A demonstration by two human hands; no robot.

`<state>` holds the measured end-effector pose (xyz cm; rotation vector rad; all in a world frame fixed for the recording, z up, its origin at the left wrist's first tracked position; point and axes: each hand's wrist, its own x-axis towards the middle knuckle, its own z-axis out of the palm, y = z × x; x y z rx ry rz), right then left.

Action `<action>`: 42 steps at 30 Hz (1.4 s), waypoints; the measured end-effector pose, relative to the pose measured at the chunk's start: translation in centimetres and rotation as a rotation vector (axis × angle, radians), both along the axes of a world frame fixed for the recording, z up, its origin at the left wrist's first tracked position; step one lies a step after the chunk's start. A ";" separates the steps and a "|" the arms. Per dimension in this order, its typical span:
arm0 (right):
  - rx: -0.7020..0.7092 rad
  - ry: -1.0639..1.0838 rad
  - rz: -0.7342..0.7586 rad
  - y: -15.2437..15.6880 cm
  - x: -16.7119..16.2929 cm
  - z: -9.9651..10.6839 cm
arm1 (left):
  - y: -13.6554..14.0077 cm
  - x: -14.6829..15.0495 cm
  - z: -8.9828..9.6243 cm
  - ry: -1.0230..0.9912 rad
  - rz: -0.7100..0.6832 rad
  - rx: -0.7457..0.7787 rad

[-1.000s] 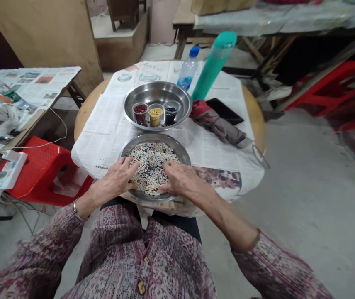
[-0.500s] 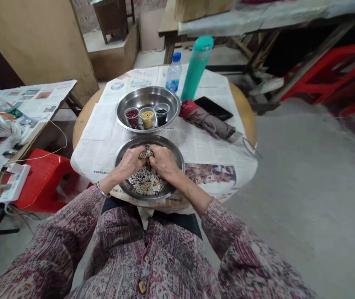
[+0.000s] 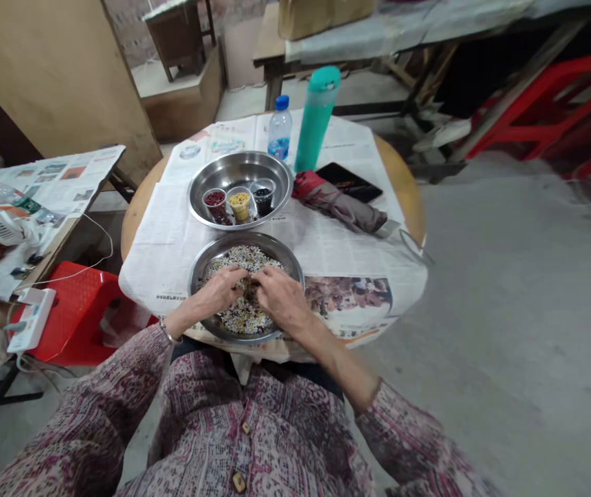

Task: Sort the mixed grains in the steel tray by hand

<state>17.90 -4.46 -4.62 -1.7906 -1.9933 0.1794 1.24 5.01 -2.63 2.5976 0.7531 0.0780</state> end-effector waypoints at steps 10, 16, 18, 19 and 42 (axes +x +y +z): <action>0.328 0.153 -0.221 -2.8 -1.6 -2.3 | -4.5 -3.4 2.3 0.011 -0.297 -0.156; 0.415 0.243 -0.234 -2.7 -1.7 -1.9 | -4.0 -1.1 1.3 0.146 -0.243 0.063; 0.440 0.257 -0.233 -2.8 -1.6 -1.8 | -3.4 -0.5 1.2 0.131 -0.091 0.139; 0.450 0.263 -0.231 -2.9 -1.6 -1.8 | -3.0 -0.3 1.2 0.105 -0.006 0.172; 0.437 0.333 -0.262 -3.3 -1.6 -2.1 | -3.6 -2.9 4.4 0.140 -0.262 -0.150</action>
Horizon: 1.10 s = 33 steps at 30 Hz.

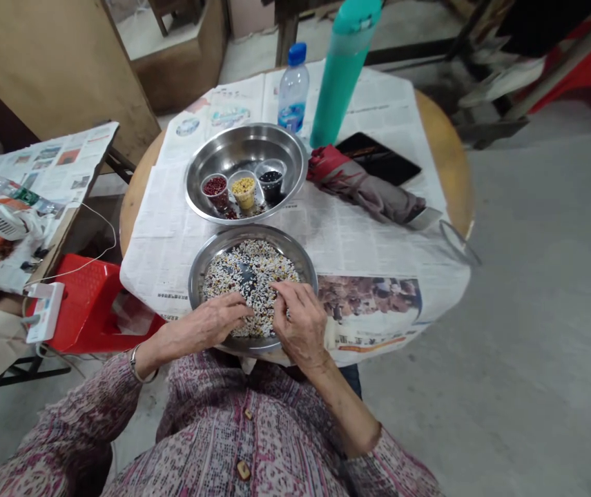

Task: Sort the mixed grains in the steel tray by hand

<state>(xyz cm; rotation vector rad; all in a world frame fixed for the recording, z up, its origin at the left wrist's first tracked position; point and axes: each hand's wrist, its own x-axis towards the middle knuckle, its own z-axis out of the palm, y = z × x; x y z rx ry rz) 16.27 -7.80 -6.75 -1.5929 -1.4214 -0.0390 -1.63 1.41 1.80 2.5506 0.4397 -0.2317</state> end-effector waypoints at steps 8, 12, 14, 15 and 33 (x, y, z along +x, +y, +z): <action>0.014 -0.010 -0.007 0.1 0.0 0.0 | -1.3 0.1 0.2 0.077 -0.017 0.011; 0.000 -0.011 -0.007 0.1 0.0 -0.1 | -1.2 0.5 -1.1 0.051 -0.018 0.090; 0.001 -0.010 -0.003 0.0 0.1 -0.2 | -0.8 0.8 -1.6 0.022 0.014 0.163; 0.004 -0.010 -0.001 0.0 0.1 -0.2 | -0.5 1.0 -1.8 0.014 0.056 0.207; 0.004 0.001 -0.007 0.0 0.0 0.2 | 5.3 4.1 -3.4 0.001 0.221 0.296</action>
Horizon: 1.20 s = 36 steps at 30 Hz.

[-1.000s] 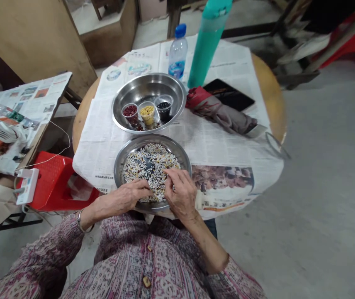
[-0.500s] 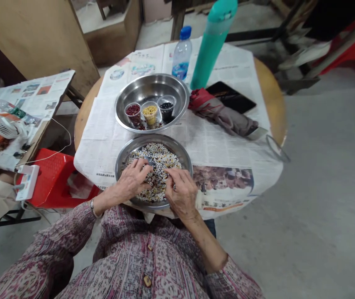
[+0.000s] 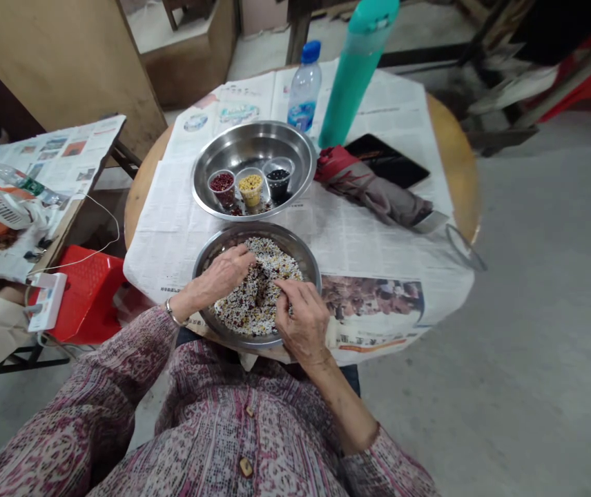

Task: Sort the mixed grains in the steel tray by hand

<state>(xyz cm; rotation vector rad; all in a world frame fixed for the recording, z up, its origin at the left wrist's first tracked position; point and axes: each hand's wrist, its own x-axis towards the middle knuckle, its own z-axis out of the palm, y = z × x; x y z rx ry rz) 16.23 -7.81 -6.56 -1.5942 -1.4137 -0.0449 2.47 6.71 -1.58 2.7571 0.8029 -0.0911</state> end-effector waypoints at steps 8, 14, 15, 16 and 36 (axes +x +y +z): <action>-0.014 0.004 0.001 0.0 0.0 0.0 | -2.7 -5.2 1.3 -0.010 0.067 -0.086; 0.015 -0.032 0.000 0.1 0.0 0.0 | -5.1 -3.0 0.4 -0.036 0.021 -0.230; 0.020 -0.026 0.000 0.1 0.0 0.0 | -5.0 -2.2 0.1 -0.045 0.014 -0.236; 0.025 -0.014 -0.002 0.1 -0.1 -0.1 | -4.8 -1.3 -0.2 -0.061 0.008 -0.239; 0.096 0.075 -0.063 0.1 -0.2 -0.1 | -1.4 1.1 0.1 0.000 -0.185 -0.062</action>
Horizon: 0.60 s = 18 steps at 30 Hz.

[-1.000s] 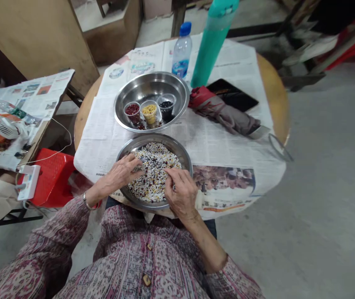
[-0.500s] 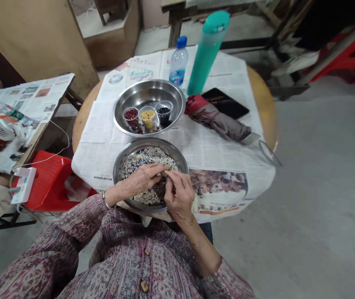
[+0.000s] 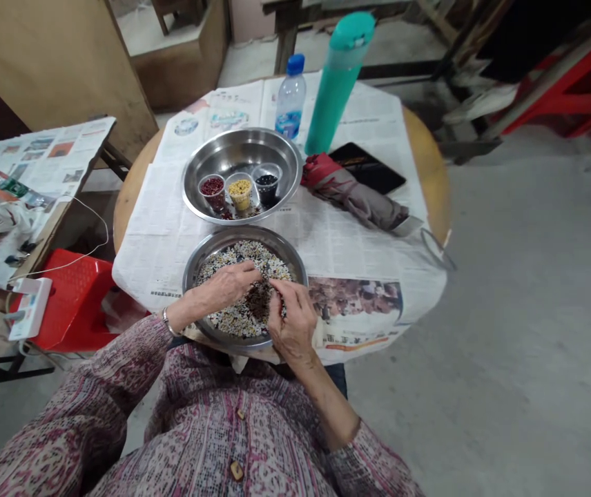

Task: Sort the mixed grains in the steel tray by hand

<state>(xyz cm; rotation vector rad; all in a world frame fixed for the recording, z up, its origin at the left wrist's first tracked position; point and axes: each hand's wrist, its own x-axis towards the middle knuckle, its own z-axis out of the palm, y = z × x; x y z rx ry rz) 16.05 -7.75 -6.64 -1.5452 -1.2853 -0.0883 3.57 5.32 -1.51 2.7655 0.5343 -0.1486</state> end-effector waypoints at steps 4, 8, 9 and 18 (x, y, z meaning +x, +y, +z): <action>-0.033 -0.027 0.021 0.0 0.0 0.0 | -1.4 -3.4 1.3 0.048 0.104 -0.019; -0.092 -0.092 0.075 0.1 0.2 0.2 | -3.7 -6.2 1.6 -0.083 0.120 -0.092; -0.121 -0.112 0.100 0.0 0.3 0.4 | -4.2 -6.6 1.3 -0.132 0.137 -0.096; -0.586 -0.469 0.642 -1.0 1.3 4.5 | -6.1 -6.4 -2.3 -0.496 0.436 -0.018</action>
